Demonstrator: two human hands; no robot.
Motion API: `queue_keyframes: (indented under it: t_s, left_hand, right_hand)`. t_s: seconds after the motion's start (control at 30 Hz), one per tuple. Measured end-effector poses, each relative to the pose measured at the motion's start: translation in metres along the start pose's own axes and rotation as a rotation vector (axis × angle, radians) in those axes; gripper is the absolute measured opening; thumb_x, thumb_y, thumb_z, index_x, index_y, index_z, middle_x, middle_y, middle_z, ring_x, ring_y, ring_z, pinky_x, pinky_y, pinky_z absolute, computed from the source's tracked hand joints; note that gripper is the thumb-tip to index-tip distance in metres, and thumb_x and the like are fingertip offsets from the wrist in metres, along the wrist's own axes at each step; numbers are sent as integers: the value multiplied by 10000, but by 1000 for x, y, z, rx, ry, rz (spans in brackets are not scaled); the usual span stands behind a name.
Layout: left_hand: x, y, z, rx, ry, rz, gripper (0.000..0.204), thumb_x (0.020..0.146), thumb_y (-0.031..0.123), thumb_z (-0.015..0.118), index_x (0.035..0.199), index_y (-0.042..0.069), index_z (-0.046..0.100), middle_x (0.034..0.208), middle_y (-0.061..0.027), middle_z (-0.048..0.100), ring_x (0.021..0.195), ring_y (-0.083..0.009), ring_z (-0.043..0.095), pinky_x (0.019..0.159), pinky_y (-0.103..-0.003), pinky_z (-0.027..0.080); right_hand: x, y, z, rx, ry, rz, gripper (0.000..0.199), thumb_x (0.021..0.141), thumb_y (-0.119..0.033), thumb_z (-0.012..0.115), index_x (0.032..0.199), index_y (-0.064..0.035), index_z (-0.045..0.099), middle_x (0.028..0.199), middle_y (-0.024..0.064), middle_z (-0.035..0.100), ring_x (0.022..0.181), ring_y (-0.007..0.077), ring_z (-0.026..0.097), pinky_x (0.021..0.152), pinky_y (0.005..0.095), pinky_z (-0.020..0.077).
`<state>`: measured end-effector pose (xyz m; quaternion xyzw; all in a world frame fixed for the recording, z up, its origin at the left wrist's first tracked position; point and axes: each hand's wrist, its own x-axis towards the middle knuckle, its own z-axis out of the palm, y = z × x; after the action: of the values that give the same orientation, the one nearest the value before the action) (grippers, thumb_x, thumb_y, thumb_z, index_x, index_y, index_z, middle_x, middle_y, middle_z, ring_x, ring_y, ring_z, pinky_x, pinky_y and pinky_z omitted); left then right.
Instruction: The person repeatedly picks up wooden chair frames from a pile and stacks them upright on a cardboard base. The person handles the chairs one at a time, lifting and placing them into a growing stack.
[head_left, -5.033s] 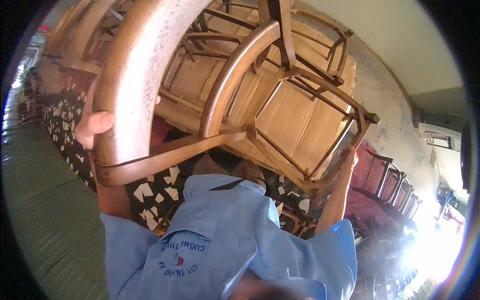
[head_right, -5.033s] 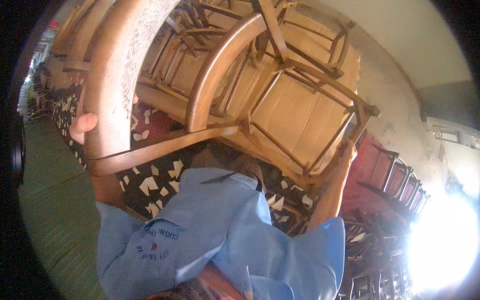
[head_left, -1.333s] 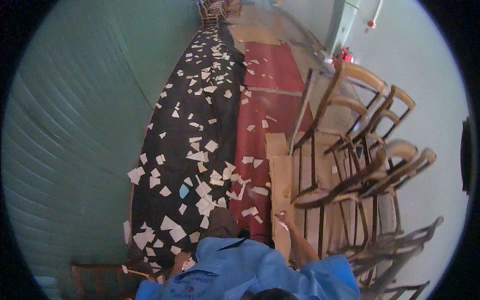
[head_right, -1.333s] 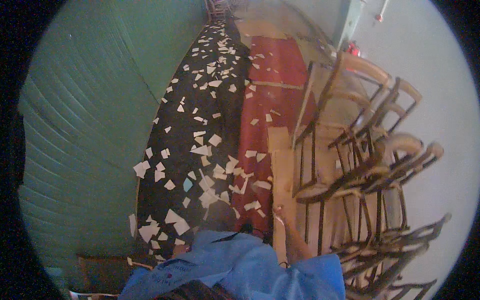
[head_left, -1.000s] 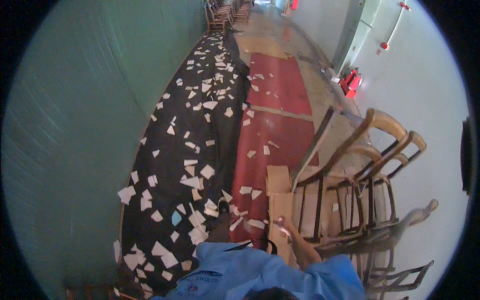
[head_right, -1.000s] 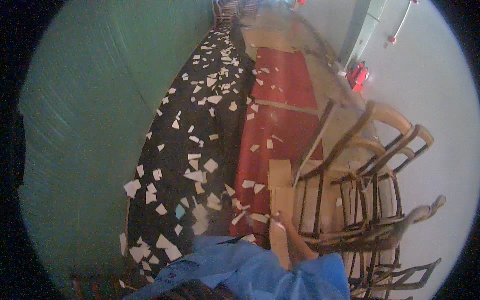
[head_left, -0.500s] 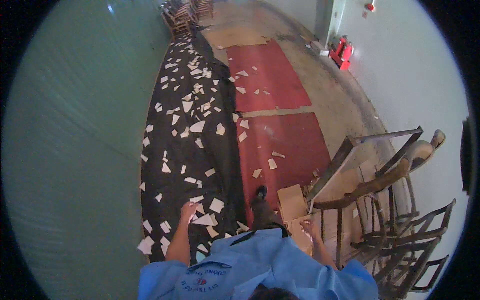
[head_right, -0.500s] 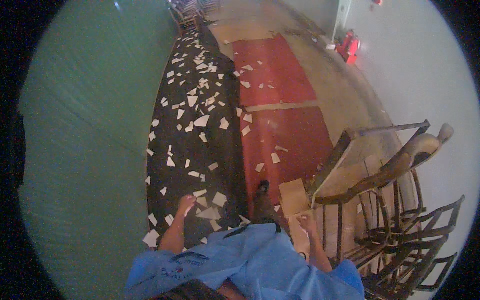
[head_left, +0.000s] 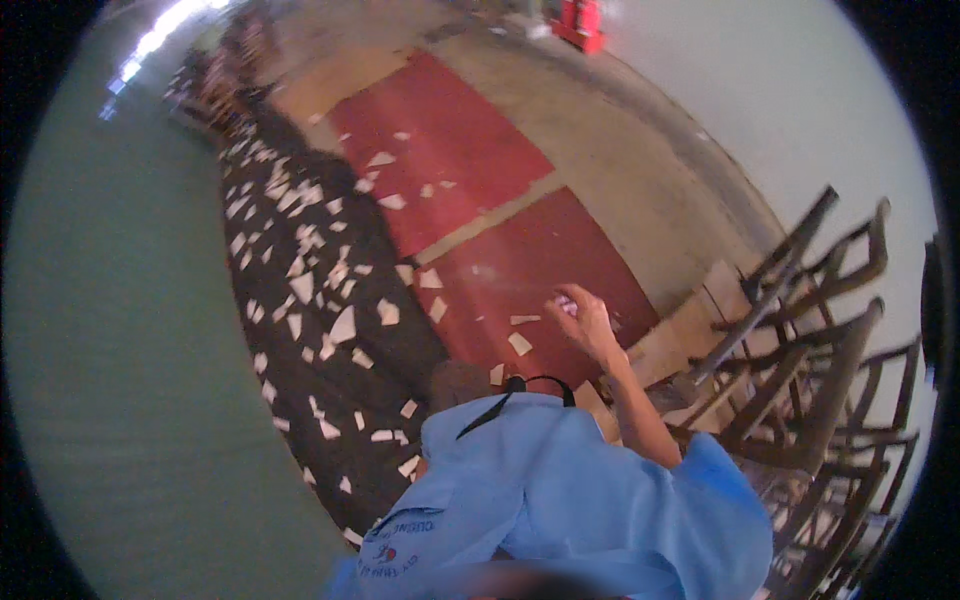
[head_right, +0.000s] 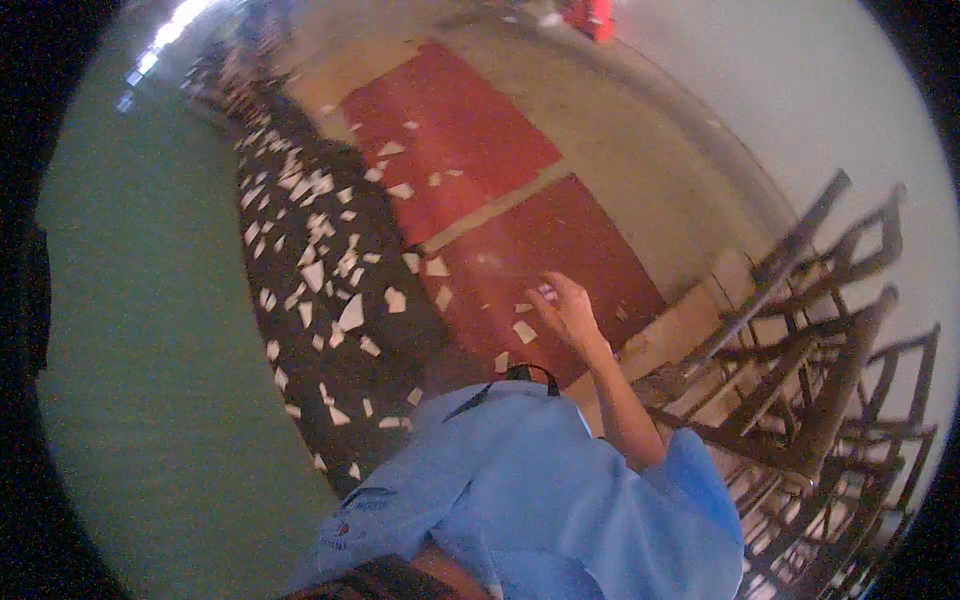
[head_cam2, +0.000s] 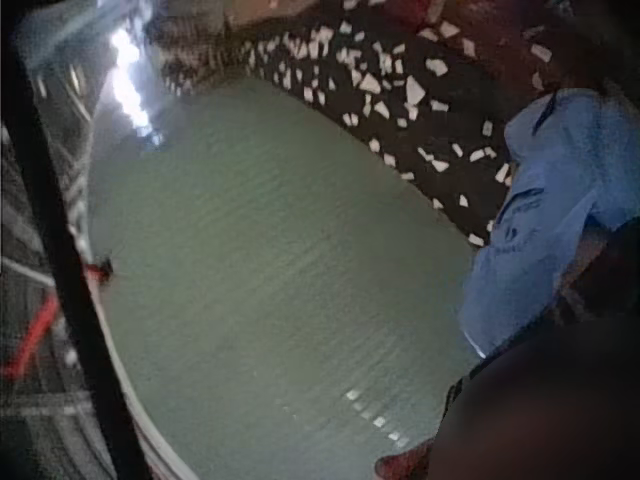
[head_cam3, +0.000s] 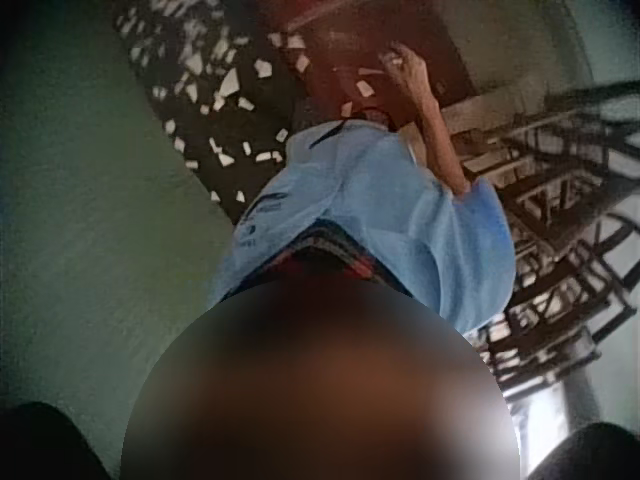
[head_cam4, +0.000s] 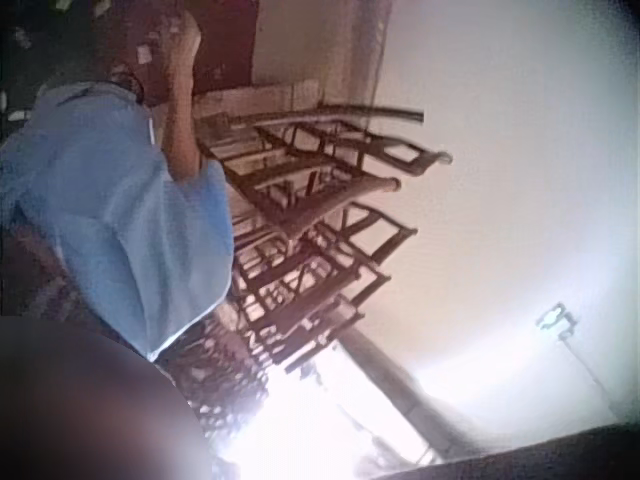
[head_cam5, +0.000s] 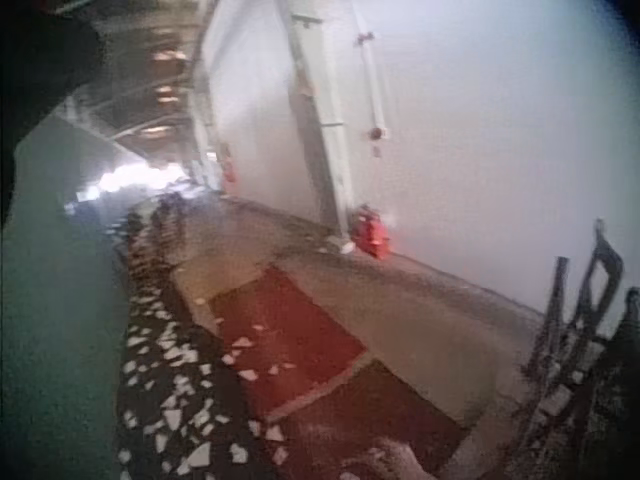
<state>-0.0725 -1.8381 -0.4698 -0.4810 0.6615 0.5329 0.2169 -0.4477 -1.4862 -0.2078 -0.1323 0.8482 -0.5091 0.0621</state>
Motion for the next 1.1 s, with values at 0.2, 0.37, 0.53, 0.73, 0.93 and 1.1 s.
queue_keyframes:
  t_s: [0.2, 0.37, 0.53, 0.73, 0.93, 1.1]
  left_hand:
    - [113, 162, -37, 229, -105, 11, 279, 900, 336, 708, 864, 60, 686, 752, -57, 663, 652, -220, 600, 585, -408, 461]
    - [237, 328, -48, 500, -250, 103, 312, 898, 351, 698, 867, 40, 689, 765, -79, 683, 681, -248, 618, 618, -428, 474]
    - [369, 553, -10, 855, -407, 330, 346, 895, 366, 688, 870, 20, 692, 778, -101, 703, 709, -275, 636, 652, -448, 486]
    - [423, 894, 218, 1557, -507, 1385, 499, 919, 434, 673, 1111, -23, 728, 965, -187, 759, 858, -325, 691, 811, -455, 528]
    - [237, 989, 529, 1122, -882, 1430, 582, 952, 423, 685, 1296, -44, 652, 1206, -212, 721, 1110, -306, 692, 954, -390, 518]
    - [36, 927, 674, 1301, -1365, 1630, 484, 970, 388, 682, 1262, 2, 689, 1158, -165, 744, 1061, -256, 703, 940, -363, 518]
  right_hand:
    - [81, 9, -60, -11, 368, 138, 355, 914, -227, 766, 1185, -8, 697, 976, 140, 750, 877, 195, 725, 791, 332, 585]
    - [112, 17, -125, -287, 779, 385, 336, 897, -224, 767, 1159, -20, 714, 988, 151, 754, 888, 239, 731, 786, 351, 579]
    - [80, 19, -189, -762, 1341, 601, 388, 869, -254, 774, 1166, -18, 697, 1035, 183, 739, 948, 334, 720, 832, 416, 565]
    - [12, 27, -212, -998, 1432, 1326, 540, 832, -392, 782, 1225, -44, 652, 1025, 215, 725, 1024, 366, 698, 894, 492, 538]
    - [21, 50, -236, -543, 1270, 1710, 495, 817, -458, 735, 1020, -9, 778, 1033, 222, 756, 1027, 373, 731, 889, 467, 581]
    - [31, 46, -249, -393, 1335, 1891, 474, 808, -485, 796, 1052, -78, 796, 1042, 152, 771, 1019, 336, 742, 883, 438, 592]
